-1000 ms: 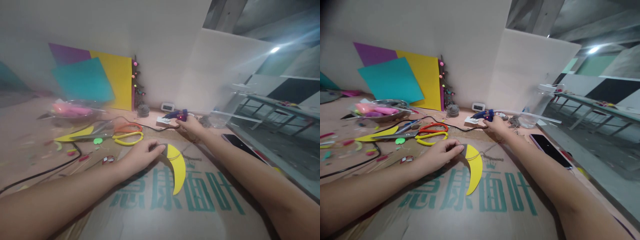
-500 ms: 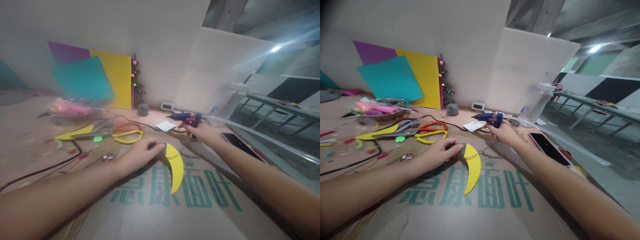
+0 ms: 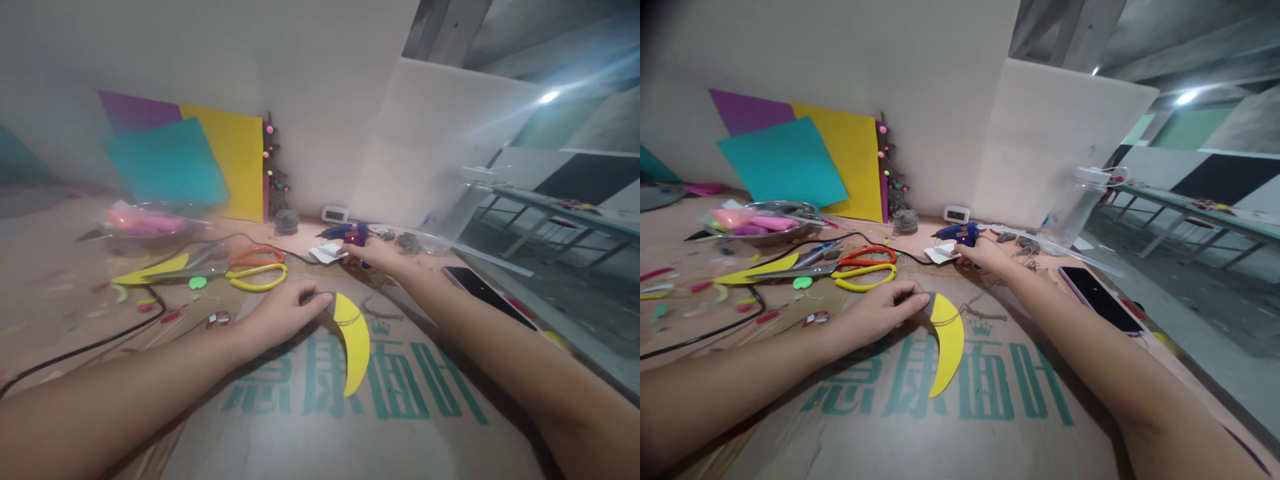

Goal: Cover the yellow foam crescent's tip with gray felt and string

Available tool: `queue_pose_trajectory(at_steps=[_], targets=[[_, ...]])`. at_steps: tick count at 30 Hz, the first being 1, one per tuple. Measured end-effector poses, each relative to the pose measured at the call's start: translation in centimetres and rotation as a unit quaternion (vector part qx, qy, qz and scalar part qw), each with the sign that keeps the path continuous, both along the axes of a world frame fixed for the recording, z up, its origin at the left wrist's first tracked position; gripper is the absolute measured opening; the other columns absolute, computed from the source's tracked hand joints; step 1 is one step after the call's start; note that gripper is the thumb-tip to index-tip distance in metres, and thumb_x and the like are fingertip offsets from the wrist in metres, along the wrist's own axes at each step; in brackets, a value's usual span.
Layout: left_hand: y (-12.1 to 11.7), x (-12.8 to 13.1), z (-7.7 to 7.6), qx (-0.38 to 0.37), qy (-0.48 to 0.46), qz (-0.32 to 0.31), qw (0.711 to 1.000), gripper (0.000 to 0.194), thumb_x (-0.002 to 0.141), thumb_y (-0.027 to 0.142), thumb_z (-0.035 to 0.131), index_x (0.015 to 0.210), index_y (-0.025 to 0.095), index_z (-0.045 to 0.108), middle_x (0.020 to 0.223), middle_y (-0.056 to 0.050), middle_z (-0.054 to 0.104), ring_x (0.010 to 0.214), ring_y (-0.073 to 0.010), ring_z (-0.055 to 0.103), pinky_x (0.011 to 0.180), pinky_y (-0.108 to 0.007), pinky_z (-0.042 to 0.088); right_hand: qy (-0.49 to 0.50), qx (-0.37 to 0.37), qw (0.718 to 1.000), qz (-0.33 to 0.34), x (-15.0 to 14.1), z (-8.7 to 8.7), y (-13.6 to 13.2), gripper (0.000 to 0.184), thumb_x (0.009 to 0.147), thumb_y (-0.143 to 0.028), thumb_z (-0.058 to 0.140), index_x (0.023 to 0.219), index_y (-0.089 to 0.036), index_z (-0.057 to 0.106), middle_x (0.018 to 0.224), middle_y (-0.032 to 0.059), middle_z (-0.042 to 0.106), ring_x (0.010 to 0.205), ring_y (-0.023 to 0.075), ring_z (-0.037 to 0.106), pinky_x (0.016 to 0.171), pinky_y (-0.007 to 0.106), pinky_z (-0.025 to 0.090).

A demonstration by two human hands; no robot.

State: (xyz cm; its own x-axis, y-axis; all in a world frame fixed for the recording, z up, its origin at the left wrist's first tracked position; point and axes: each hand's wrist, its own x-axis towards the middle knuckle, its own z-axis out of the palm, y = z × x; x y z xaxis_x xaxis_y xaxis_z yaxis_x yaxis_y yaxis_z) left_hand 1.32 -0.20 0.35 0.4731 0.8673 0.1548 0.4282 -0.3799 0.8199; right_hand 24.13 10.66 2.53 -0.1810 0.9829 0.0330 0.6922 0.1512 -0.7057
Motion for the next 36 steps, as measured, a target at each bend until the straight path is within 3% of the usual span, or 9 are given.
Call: queue_pose_trajectory(at_steps=[5, 11, 15, 20, 25, 28, 31, 36], targets=[[0.1, 0.0, -0.1, -0.003, 0.009, -0.003, 1.000, 0.037, 0.090, 0.047, 0.045, 0.071, 0.017, 0.056, 0.061, 0.004, 0.051, 0.056, -0.0117, 0.046, 0.050, -0.023, 0.029, 0.009, 0.022, 1.000, 0.006, 0.3, 0.2, 0.9, 0.024, 0.086, -0.031, 0.057, 0.089, -0.013, 0.074, 0.088, 0.0108, 0.076, 0.081, 0.0206, 0.071, 0.070, 0.027, 0.056], [0.0, 0.0, 0.0, -0.015, 0.014, -0.001, 1.000, 0.036, 0.090, 0.048, 0.045, 0.073, 0.017, 0.056, 0.060, 0.004, 0.051, 0.055, -0.0113, 0.046, 0.049, -0.023, 0.029, -0.014, 0.103, 0.994, -0.026, 0.2, 1.4, 2.2, 0.023, 0.080, -0.033, 0.066, 0.094, -0.015, 0.072, 0.095, 0.0077, 0.075, 0.093, 0.0235, 0.068, 0.084, 0.031, 0.052], [0.0, 0.0, 0.0, -0.011, 0.008, 0.003, 1.000, 0.037, 0.090, 0.048, 0.046, 0.071, 0.017, 0.054, 0.060, 0.004, 0.050, 0.056, -0.0115, 0.046, 0.050, -0.023, 0.029, -0.019, 0.132, 0.990, -0.056, 0.1, 1.8, 1.6, 0.026, 0.077, -0.032, 0.068, 0.095, -0.014, 0.071, 0.095, 0.0101, 0.074, 0.093, 0.0285, 0.067, 0.081, 0.036, 0.052], [0.2, 0.0, -0.2, 0.003, 0.006, 0.001, 1.000, 0.036, 0.090, 0.046, 0.045, 0.072, 0.017, 0.056, 0.061, 0.004, 0.051, 0.056, -0.0115, 0.047, 0.050, -0.023, 0.030, 0.018, 0.116, 0.993, -0.027, 1.0, 2.5, -3.5, 0.027, 0.085, -0.033, 0.057, 0.101, -0.015, 0.068, 0.098, 0.0098, 0.074, 0.080, 0.0188, 0.069, 0.073, 0.029, 0.053], [0.2, -0.1, -0.1, 0.007, 0.011, -0.001, 1.000, 0.036, 0.091, 0.046, 0.044, 0.075, 0.017, 0.059, 0.062, 0.003, 0.053, 0.058, -0.0126, 0.049, 0.052, -0.023, 0.031, -0.052, 0.094, 0.994, -0.022, 2.6, 2.7, -10.4, 0.035, 0.087, -0.049, 0.052, 0.085, -0.019, 0.070, 0.080, 0.0066, 0.072, 0.073, 0.0199, 0.067, 0.068, 0.031, 0.052], [0.1, -0.1, 0.0, 0.047, 0.021, 0.016, 0.999, 0.036, 0.090, 0.044, 0.045, 0.072, 0.016, 0.059, 0.063, 0.003, 0.052, 0.060, -0.0129, 0.048, 0.054, -0.023, 0.031, -0.058, 0.120, 0.991, -0.004, 3.1, 2.1, -13.3, 0.036, 0.087, -0.048, 0.048, 0.077, -0.022, 0.070, 0.078, 0.0061, 0.072, 0.073, 0.0217, 0.067, 0.068, 0.033, 0.054], [0.2, -0.2, 0.0, 0.063, 0.037, 0.026, 0.997, 0.035, 0.090, 0.043, 0.046, 0.071, 0.016, 0.059, 0.063, 0.003, 0.051, 0.061, -0.0127, 0.047, 0.054, -0.024, 0.030, -0.043, 0.144, 0.988, -0.022, 2.9, 1.2, -15.0, 0.028, 0.082, -0.044, 0.054, 0.076, -0.024, 0.071, 0.082, 0.0067, 0.075, 0.078, 0.0257, 0.069, 0.068, 0.037, 0.057], [0.5, -0.3, -0.3, 0.050, 0.033, 0.019, 0.998, 0.036, 0.090, 0.044, 0.045, 0.072, 0.016, 0.059, 0.060, 0.004, 0.050, 0.057, -0.0117, 0.045, 0.052, -0.023, 0.028, 0.011, 0.097, 0.995, -0.014, 2.4, -0.8, -15.3, 0.025, 0.079, -0.046, 0.057, 0.079, -0.024, 0.070, 0.082, 0.0071, 0.075, 0.078, 0.0277, 0.071, 0.070, 0.040, 0.059]])
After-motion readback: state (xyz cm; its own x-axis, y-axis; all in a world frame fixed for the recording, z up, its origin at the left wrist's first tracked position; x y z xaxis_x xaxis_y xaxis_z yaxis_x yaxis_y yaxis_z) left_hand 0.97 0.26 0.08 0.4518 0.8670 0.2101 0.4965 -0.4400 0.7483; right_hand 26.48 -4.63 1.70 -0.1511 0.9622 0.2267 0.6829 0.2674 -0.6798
